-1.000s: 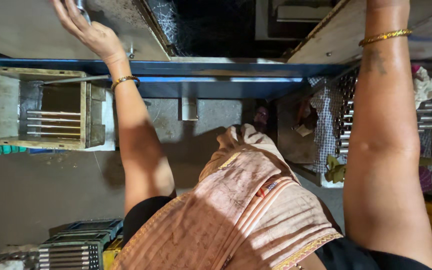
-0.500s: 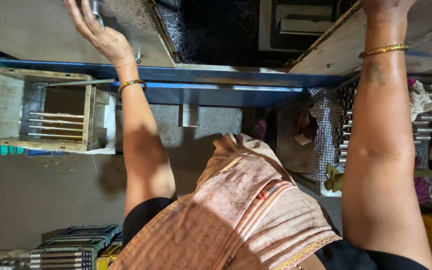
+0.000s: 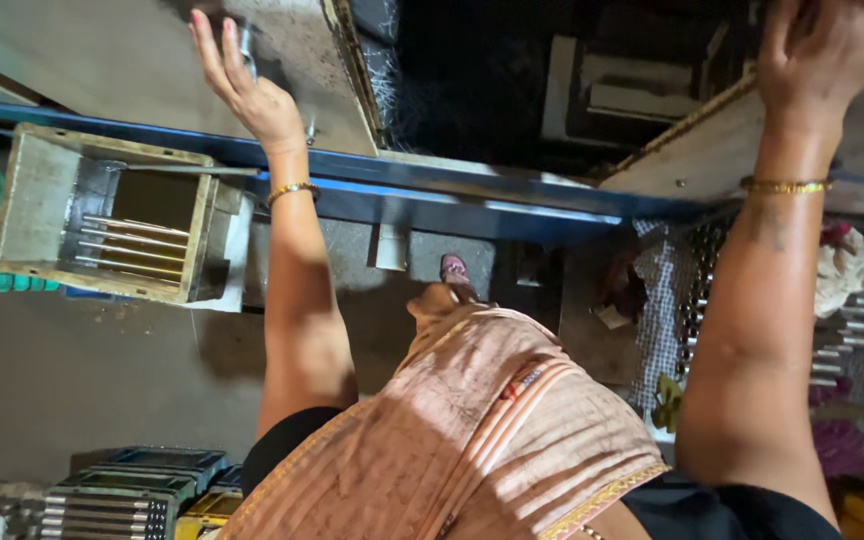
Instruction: The person opens a metal cabinet, retrieves a cylindrical metal rod, and wipes it with a cloth. The person then places the rod into a metal tray and repeats the process with another rod.
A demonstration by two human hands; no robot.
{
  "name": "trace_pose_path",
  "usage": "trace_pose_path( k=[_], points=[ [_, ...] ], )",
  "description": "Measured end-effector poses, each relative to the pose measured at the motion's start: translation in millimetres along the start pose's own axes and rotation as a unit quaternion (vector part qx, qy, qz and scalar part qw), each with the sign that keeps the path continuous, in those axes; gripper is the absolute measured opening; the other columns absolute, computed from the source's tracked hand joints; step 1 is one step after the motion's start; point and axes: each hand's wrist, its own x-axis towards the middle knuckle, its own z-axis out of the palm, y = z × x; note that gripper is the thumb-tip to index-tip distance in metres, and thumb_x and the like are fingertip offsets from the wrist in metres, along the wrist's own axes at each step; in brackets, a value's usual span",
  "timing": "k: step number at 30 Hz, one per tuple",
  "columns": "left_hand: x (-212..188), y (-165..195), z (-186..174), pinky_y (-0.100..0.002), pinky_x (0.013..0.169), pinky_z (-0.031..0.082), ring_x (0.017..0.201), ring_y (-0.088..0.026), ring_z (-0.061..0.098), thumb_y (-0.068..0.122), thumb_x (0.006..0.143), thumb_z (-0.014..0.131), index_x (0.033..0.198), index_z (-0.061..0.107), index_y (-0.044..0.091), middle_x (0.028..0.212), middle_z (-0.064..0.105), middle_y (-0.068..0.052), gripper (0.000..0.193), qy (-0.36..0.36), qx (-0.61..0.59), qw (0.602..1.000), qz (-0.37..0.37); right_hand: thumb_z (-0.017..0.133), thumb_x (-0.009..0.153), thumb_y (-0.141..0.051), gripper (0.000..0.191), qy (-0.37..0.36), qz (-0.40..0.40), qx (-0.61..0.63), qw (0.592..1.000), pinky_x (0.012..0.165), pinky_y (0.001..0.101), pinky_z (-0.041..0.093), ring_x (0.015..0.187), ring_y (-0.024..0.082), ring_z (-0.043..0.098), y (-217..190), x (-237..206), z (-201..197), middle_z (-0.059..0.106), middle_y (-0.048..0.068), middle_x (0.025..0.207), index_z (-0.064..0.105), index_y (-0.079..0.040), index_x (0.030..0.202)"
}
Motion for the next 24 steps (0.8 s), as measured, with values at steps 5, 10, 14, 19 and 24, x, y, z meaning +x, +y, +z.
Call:
trace_pose_path(
  k=[5, 10, 14, 19, 24],
  points=[
    [-13, -13, 1, -0.045, 0.130, 0.029, 0.157, -0.034, 0.037, -0.015, 0.093, 0.046, 0.151, 0.051, 0.015, 0.166, 0.038, -0.010, 0.065, -0.023, 0.001, 1.000, -0.005, 0.063, 0.104, -0.009, 0.020, 0.005, -0.029, 0.073, 0.997, 0.103, 0.0508, 0.046, 0.117, 0.041, 0.059, -11, 11, -21, 0.067, 0.020, 0.125, 0.065, -0.001, 0.122],
    [-25, -28, 3, -0.049, 0.133, 0.029, 0.156, -0.037, 0.036, -0.016, 0.094, 0.046, 0.150, 0.049, 0.013, 0.165, 0.038, -0.013, 0.064, -0.020, 0.003, 1.000, 0.013, 0.061, 0.100, -0.010, 0.017, 0.074, 0.117, 0.313, 0.940, 0.097, 0.0470, 0.052, 0.108, 0.037, 0.068, -58, 37, -32, 0.072, 0.020, 0.122, 0.067, 0.001, 0.110],
    [-32, -37, 4, -0.052, 0.133, 0.028, 0.155, -0.040, 0.034, -0.019, 0.087, 0.044, 0.149, 0.049, 0.012, 0.164, 0.038, -0.016, 0.069, -0.035, 0.004, 0.999, 0.006, 0.063, 0.105, -0.003, 0.014, 0.122, 0.070, 0.295, 0.945, 0.114, 0.0490, 0.044, 0.123, 0.038, 0.069, -114, 34, -13, 0.073, 0.021, 0.126, 0.071, 0.005, 0.114],
    [-38, -37, 0, -0.048, 0.129, 0.030, 0.157, -0.038, 0.037, -0.019, 0.098, 0.047, 0.149, 0.048, 0.012, 0.164, 0.039, -0.015, 0.059, -0.025, 0.015, 1.000, 0.008, 0.063, 0.105, -0.004, 0.037, -0.060, 0.163, 0.580, 0.796, 0.124, 0.0435, 0.038, 0.146, 0.033, 0.050, -165, 27, 87, 0.055, 0.017, 0.153, 0.055, -0.002, 0.142],
    [-38, -28, -7, -0.053, 0.131, 0.031, 0.154, -0.042, 0.038, -0.019, 0.094, 0.045, 0.148, 0.047, 0.007, 0.162, 0.039, -0.019, 0.060, -0.034, 0.023, 0.999, 0.016, 0.072, 0.090, -0.020, 0.057, -0.167, 0.482, 0.777, 0.369, 0.114, 0.0528, 0.042, 0.132, 0.032, 0.056, -175, 55, 178, 0.059, 0.008, 0.145, 0.051, -0.014, 0.143]
  ],
)
